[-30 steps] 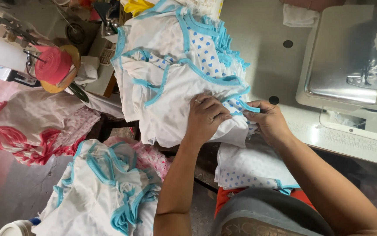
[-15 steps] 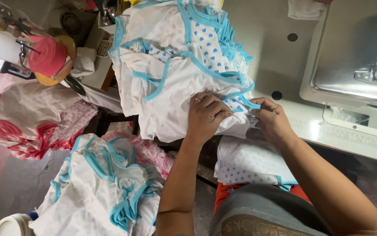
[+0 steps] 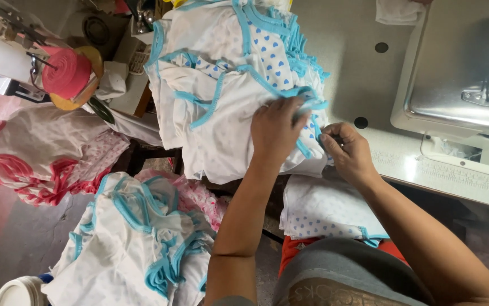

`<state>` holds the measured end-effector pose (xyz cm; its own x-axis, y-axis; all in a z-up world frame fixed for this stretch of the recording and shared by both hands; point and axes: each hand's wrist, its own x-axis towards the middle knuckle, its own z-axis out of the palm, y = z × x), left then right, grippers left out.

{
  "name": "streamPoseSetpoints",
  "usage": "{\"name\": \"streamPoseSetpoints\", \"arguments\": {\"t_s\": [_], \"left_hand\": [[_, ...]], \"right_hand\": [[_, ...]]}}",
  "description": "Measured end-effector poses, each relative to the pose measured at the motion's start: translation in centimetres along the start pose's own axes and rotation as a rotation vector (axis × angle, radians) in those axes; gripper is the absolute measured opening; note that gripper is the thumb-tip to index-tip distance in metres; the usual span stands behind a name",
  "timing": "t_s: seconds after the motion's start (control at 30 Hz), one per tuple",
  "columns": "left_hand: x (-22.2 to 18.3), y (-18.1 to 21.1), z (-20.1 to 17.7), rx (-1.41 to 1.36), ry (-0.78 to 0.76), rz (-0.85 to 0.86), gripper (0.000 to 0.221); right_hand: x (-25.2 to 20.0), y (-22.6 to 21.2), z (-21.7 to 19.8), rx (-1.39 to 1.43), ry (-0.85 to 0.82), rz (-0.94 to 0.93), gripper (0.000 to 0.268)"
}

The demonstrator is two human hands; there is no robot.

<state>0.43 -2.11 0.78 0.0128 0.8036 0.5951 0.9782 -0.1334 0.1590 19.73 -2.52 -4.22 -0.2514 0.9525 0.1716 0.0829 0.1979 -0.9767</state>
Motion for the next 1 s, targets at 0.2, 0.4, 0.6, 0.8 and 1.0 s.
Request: {"name": "streamPoseSetpoints", "arguments": {"t_s": [0.2, 0.4, 0.6, 0.8, 1.0], "left_hand": [[-0.8, 0.2, -1.8, -0.507, 0.152, -0.315, 0.014], [-1.8, 0.1, -1.8, -0.667, 0.101, -0.496, 0.017], [-1.8, -0.1, -1.6, -0.658, 0.085, -0.490, 0.019], [-1.9, 0.0, -1.7, -0.677, 0.081, -0.499, 0.020], [-2.4, -0.1, -1.5, -0.747, 0.096, -0.511, 0.022]], "right_hand": [[0.5, 1.2, -0.5, -0.094, 0.073, -0.128, 0.010], [1.3, 1.8, -0.5, -0.048, 0.075, -0.092, 0.012], [1.5, 2.4, -0.2, 0.117, 0.049, 0.015, 0.020], [1.2, -0.5, 0.2, 0.157, 0.009, 0.075, 0.034], [3.1, -1.4, -1.1, -0.064, 0.003, -0.132, 0.044]]}}
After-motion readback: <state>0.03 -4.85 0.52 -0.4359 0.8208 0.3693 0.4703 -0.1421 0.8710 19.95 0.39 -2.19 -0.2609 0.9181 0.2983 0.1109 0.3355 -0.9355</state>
